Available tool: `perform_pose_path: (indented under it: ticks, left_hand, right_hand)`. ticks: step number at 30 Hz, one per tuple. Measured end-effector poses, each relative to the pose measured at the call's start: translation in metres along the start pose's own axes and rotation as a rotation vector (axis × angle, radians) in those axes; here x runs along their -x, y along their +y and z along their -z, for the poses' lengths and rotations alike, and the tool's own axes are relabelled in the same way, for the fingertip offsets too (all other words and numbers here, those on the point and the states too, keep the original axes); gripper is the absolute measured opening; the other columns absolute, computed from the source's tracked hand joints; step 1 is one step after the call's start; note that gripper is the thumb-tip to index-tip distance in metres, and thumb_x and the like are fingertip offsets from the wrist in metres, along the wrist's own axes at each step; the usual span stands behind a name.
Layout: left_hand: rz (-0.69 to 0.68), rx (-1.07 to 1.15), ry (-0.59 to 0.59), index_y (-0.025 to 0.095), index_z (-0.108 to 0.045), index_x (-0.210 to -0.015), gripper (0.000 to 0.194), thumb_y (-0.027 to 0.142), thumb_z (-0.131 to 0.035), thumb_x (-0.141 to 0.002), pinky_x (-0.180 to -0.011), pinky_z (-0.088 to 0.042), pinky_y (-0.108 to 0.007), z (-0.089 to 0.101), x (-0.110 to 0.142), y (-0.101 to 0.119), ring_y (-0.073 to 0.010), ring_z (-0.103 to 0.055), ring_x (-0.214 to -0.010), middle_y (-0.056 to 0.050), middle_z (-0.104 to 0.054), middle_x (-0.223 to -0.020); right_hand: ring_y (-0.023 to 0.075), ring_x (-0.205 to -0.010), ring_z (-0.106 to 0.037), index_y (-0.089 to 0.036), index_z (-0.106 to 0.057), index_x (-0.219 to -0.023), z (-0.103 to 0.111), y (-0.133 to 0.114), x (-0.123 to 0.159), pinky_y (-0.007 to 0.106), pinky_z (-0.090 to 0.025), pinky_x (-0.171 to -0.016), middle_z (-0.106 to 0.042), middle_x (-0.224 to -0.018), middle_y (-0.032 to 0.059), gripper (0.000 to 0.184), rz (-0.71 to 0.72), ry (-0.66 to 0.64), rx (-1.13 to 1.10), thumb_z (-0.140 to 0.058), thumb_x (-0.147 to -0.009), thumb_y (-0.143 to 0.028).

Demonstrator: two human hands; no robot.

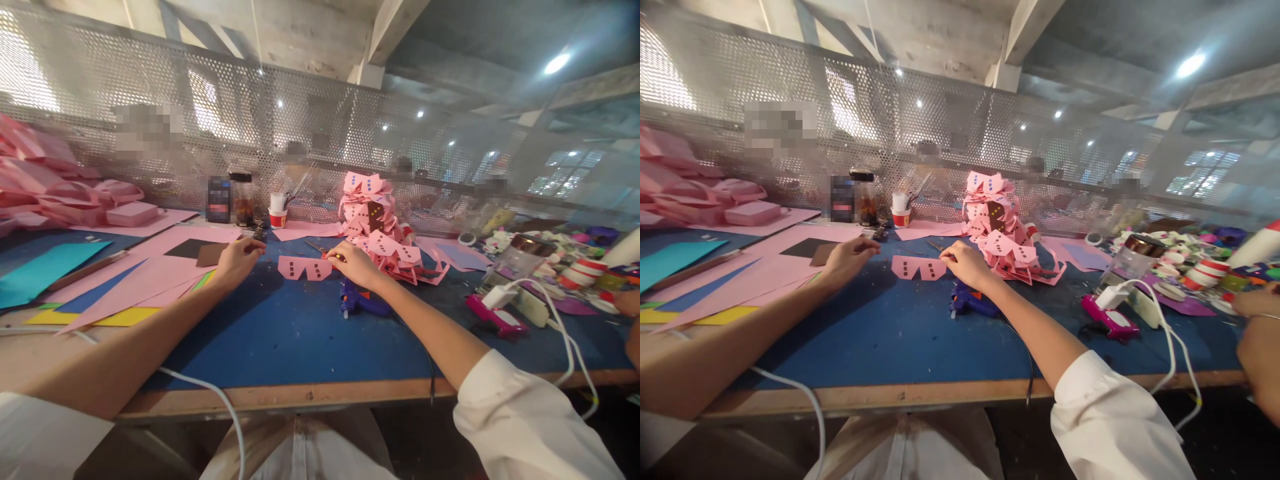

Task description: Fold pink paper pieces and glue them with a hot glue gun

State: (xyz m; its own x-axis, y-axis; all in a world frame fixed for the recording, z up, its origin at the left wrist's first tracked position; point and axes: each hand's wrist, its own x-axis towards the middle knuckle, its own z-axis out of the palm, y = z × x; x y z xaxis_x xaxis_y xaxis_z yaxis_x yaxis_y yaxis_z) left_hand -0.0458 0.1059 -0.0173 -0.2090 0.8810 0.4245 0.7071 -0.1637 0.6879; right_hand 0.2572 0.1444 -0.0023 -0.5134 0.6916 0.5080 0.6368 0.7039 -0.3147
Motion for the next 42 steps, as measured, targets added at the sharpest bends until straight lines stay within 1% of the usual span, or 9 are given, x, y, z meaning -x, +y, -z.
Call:
perform_pose_path:
  ticks: [8, 18, 23, 26, 30, 34, 37, 40, 42]
  left_hand:
    - [0.007, 0.002, 0.000, 0.021, -0.071, -0.095, 0.029, 0.036, -0.054, -0.078, -0.079, -0.046, -0.033, -0.001, 0.000, -0.001, -0.0249, -0.066, -0.092, -0.005, -0.074, -0.093]
    - [-0.006, 0.004, -0.007, 0.020, -0.072, -0.096, 0.030, 0.035, -0.054, -0.077, -0.082, -0.047, -0.033, -0.001, 0.000, 0.000, -0.0246, -0.066, -0.090, -0.005, -0.074, -0.092]
    - [-0.012, 0.003, -0.009, 0.022, -0.072, -0.095, 0.028, 0.037, -0.055, -0.077, -0.081, -0.047, -0.033, -0.003, -0.002, -0.005, -0.0255, -0.067, -0.091, -0.005, -0.075, -0.092]
    - [-0.006, -0.007, -0.020, 0.021, -0.071, -0.095, 0.028, 0.037, -0.055, -0.078, -0.079, -0.047, -0.033, -0.004, -0.003, -0.006, -0.0256, -0.067, -0.091, -0.005, -0.075, -0.092]
    - [0.000, -0.023, -0.028, 0.020, -0.072, -0.096, 0.029, 0.037, -0.055, -0.078, -0.078, -0.046, -0.032, -0.002, -0.002, -0.003, -0.0257, -0.067, -0.090, -0.005, -0.074, -0.092]
    - [0.011, -0.068, -0.019, 0.021, -0.071, -0.095, 0.030, 0.040, -0.056, -0.078, -0.075, -0.045, -0.031, -0.001, -0.002, -0.002, -0.0252, -0.066, -0.089, -0.005, -0.074, -0.092]
    - [-0.005, -0.087, -0.047, 0.022, -0.071, -0.098, 0.030, 0.039, -0.055, -0.080, -0.073, -0.044, -0.028, 0.000, -0.003, -0.003, -0.0231, -0.065, -0.086, -0.003, -0.074, -0.092]
    - [-0.007, -0.099, -0.056, 0.022, -0.071, -0.099, 0.033, 0.044, -0.056, -0.079, -0.070, -0.043, -0.028, -0.001, -0.005, -0.008, -0.0239, -0.064, -0.083, -0.003, -0.074, -0.091]
    - [-0.015, -0.112, -0.078, 0.024, -0.070, -0.102, 0.033, 0.043, -0.056, -0.079, -0.069, -0.043, -0.027, -0.002, -0.008, -0.014, -0.0229, -0.065, -0.083, -0.001, -0.075, -0.093]
  right_hand:
    - [0.0140, -0.080, -0.061, -0.023, -0.073, -0.090, -0.003, 0.003, 0.001, 0.027, -0.046, -0.074, -0.065, -0.095, 0.0031, 0.012, 0.006, 0.002, 0.006, -0.061, -0.087, -0.022]
    - [0.0134, -0.077, -0.060, -0.021, -0.072, -0.085, -0.003, -0.001, -0.001, 0.027, -0.046, -0.073, -0.065, -0.091, 0.0029, 0.012, 0.009, 0.042, -0.032, -0.060, -0.087, -0.023]
    - [0.0134, -0.078, -0.061, -0.020, -0.071, -0.084, 0.001, -0.004, -0.001, 0.027, -0.047, -0.075, -0.066, -0.090, 0.0029, 0.012, -0.005, 0.074, -0.090, -0.060, -0.086, -0.022]
    - [0.0138, -0.080, -0.062, -0.019, -0.071, -0.083, 0.009, -0.006, -0.003, 0.027, -0.048, -0.077, -0.067, -0.091, 0.0032, 0.012, -0.024, 0.079, -0.140, -0.060, -0.086, -0.022]
    - [0.0151, -0.085, -0.062, -0.019, -0.070, -0.083, 0.027, -0.005, -0.008, 0.029, -0.048, -0.080, -0.069, -0.091, 0.0031, 0.011, -0.009, 0.116, -0.162, -0.060, -0.085, -0.022]
    - [0.0164, -0.086, -0.063, -0.018, -0.070, -0.086, 0.056, 0.006, -0.009, 0.030, -0.047, -0.080, -0.070, -0.093, 0.0050, 0.012, -0.030, 0.176, -0.152, -0.059, -0.085, -0.022]
    - [0.0166, -0.080, -0.062, -0.018, -0.070, -0.086, 0.084, 0.020, -0.002, 0.031, -0.047, -0.076, -0.068, -0.091, 0.0047, 0.012, -0.067, 0.215, -0.076, -0.061, -0.085, -0.025]
    - [0.0174, -0.084, -0.061, -0.019, -0.071, -0.087, 0.113, 0.039, 0.012, 0.032, -0.046, -0.080, -0.066, -0.091, 0.0044, 0.012, -0.076, 0.260, 0.022, -0.060, -0.084, -0.024]
    - [0.0171, -0.084, -0.061, -0.018, -0.071, -0.086, 0.131, 0.055, 0.024, 0.032, -0.046, -0.082, -0.064, -0.091, 0.0046, 0.013, -0.086, 0.288, 0.061, -0.059, -0.085, -0.024]
